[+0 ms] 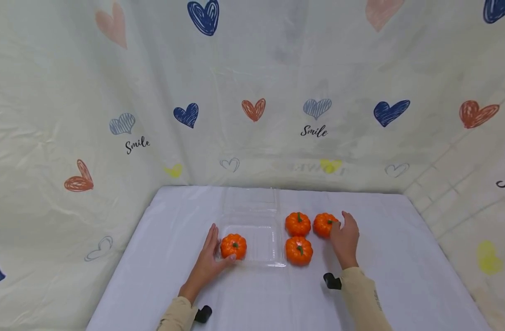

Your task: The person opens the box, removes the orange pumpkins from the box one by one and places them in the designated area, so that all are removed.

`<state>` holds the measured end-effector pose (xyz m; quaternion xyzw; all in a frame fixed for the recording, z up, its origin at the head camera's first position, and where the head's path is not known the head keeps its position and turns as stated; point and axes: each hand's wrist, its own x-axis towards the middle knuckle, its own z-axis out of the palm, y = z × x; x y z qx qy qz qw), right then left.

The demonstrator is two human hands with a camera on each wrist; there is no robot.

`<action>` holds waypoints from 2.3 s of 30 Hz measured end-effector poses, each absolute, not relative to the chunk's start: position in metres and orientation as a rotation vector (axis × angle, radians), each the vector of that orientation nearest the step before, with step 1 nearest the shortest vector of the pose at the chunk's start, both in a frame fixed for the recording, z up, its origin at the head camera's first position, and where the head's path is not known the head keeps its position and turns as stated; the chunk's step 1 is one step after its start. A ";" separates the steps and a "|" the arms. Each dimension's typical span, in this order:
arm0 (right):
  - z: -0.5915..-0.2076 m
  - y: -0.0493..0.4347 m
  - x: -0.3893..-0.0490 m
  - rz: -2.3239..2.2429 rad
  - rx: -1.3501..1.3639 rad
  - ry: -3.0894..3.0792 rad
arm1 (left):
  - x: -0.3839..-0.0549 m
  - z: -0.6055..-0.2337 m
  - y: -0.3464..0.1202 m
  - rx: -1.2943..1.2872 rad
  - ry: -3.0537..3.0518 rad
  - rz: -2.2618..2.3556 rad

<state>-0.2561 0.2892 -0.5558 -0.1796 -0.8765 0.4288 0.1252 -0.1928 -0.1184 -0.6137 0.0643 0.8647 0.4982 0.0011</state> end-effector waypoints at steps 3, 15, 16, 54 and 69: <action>-0.549 0.281 -0.254 1.315 -0.477 -2.520 | -0.192 -0.614 -0.118 0.201 2.707 1.565; -0.529 0.242 -0.255 1.434 -0.243 -2.555 | -0.194 -0.617 -0.119 0.204 2.721 1.554; -0.528 0.238 -0.255 1.443 -0.217 -2.575 | -0.194 -0.616 -0.119 0.205 2.721 1.555; -0.549 0.115 -0.239 1.677 0.433 -2.780 | -0.191 -0.614 -0.119 0.215 2.724 1.545; -0.558 0.089 -0.237 1.779 0.609 -2.863 | -0.192 -0.615 -0.118 0.222 2.737 1.533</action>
